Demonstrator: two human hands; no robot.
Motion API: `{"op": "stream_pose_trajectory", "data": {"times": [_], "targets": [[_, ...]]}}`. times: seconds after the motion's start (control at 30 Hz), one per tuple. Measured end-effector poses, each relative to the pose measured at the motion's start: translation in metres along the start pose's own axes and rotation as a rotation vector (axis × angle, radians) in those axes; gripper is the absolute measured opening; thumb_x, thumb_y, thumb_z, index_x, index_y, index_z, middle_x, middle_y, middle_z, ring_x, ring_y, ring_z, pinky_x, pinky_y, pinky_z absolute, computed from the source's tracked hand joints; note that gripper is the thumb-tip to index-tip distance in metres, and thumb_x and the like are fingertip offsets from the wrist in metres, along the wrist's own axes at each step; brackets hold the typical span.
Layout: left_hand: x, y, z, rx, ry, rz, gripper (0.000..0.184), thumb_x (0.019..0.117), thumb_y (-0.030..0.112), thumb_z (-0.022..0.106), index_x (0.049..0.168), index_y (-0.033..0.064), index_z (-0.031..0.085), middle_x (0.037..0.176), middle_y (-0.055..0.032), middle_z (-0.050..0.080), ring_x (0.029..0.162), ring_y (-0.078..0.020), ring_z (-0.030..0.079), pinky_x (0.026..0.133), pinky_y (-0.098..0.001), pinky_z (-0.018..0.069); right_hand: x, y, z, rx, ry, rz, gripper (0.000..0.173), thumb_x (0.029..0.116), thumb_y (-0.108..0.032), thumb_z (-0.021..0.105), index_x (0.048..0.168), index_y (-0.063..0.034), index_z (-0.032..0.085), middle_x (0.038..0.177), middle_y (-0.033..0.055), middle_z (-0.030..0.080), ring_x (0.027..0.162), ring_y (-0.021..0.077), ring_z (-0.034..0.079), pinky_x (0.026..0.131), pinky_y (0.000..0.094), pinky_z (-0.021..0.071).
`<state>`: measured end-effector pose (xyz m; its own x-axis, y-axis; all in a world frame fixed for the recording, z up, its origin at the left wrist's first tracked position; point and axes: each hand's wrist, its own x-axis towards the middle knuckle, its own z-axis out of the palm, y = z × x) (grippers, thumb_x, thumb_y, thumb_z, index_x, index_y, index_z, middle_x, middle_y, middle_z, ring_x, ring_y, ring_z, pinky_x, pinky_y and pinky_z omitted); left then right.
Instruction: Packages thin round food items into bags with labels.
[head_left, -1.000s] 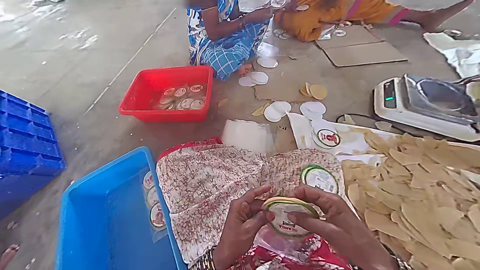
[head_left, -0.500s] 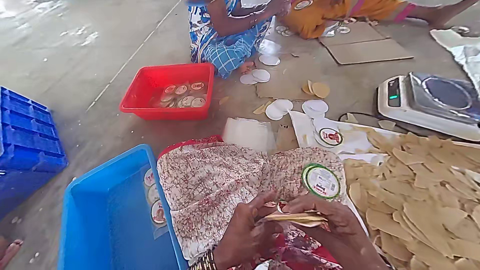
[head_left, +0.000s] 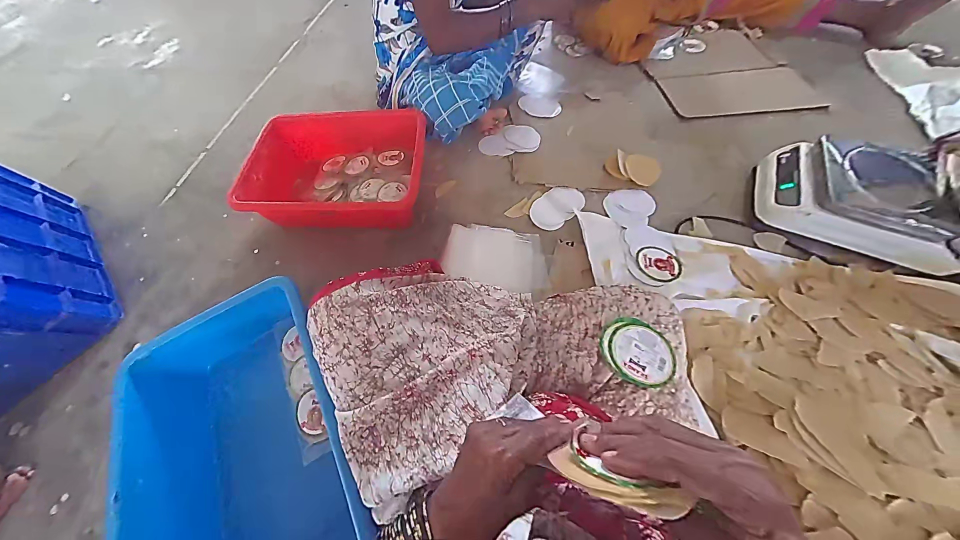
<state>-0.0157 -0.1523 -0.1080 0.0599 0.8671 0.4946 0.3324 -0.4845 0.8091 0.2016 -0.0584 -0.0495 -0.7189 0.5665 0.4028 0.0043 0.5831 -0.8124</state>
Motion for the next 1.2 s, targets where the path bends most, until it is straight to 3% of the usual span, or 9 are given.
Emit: {"op": "stream_pose_trajectory", "data": {"times": [0.2,0.47,0.6,0.7,0.83,0.93,1.2], "targets": [[-0.001,-0.003,0.005,0.088,0.082,0.106,0.026,0.0949,0.013,0.069,0.115,-0.0032,0.071,0.113,-0.0167,0.075,0.109,-0.0183,0.073,0.097,-0.029,0.0564,0.0,-0.016,-0.005,-0.067,-0.015,-0.051,0.003,0.0996,-0.012,0.065,0.1,-0.0094,0.066,0.105,0.0038,0.075,0.113,0.0126,0.069,0.103,0.03,0.0545],[0.0,-0.004,0.007,0.068,0.124,0.143,0.024,0.0965,0.012,0.067,0.114,-0.0046,0.07,0.11,-0.0173,0.076,0.107,-0.0173,0.073,0.097,-0.0273,0.0554,0.002,-0.021,-0.007,-0.092,0.014,-0.07,0.008,0.0988,-0.018,0.064,0.097,-0.014,0.058,0.099,-0.0007,0.066,0.104,0.0083,0.066,0.098,0.0253,0.0544],[0.0,-0.004,0.007,0.037,0.152,0.146,0.021,0.0971,0.011,0.067,0.112,-0.004,0.071,0.109,-0.0163,0.076,0.108,-0.0167,0.073,0.098,-0.027,0.0551,0.004,-0.021,-0.004,0.043,-0.022,-0.038,0.01,0.0989,-0.014,0.065,0.097,-0.0099,0.056,0.102,0.0051,0.069,0.105,0.0128,0.069,0.096,0.03,0.0578],[0.0,-0.005,0.008,0.013,0.163,0.153,0.019,0.0963,0.009,0.068,0.11,-0.0038,0.071,0.109,-0.0165,0.076,0.109,-0.0178,0.072,0.099,-0.0283,0.0553,0.006,-0.022,-0.003,0.081,-0.022,-0.033,0.01,0.0977,-0.009,0.066,0.098,-0.0076,0.056,0.107,0.0089,0.072,0.106,0.0144,0.071,0.094,0.0293,0.0593],[0.0,-0.005,0.011,0.014,0.173,0.159,0.017,0.0971,0.008,0.066,0.111,-0.0014,0.071,0.109,-0.0158,0.076,0.108,-0.0174,0.073,0.097,-0.028,0.0563,0.01,-0.025,-0.003,-0.057,-0.011,-0.042,0.006,0.1002,-0.014,0.064,0.106,-0.012,0.063,0.104,0.0017,0.069,0.106,0.0083,0.066,0.095,0.022,0.0532],[0.0,-0.004,0.012,-0.001,0.176,0.163,0.018,0.0967,0.008,0.067,0.111,-0.0022,0.071,0.11,-0.0162,0.076,0.109,-0.0181,0.073,0.097,-0.0286,0.0564,0.014,-0.027,-0.003,-0.125,-0.027,-0.055,0.005,0.1,-0.014,0.063,0.103,-0.0133,0.067,0.101,-0.0004,0.067,0.104,0.0068,0.064,0.096,0.0198,0.0518],[0.002,-0.003,0.015,0.035,0.208,0.161,0.015,0.0986,0.005,0.062,0.108,-0.0031,0.071,0.106,-0.0158,0.077,0.106,-0.0177,0.074,0.096,-0.0282,0.0566,0.012,-0.028,0.001,-0.112,-0.103,0.009,0.01,0.1034,-0.012,0.058,0.102,-0.0046,0.064,0.107,0.0129,0.075,0.113,0.0147,0.07,0.101,0.0291,0.0552]]}}
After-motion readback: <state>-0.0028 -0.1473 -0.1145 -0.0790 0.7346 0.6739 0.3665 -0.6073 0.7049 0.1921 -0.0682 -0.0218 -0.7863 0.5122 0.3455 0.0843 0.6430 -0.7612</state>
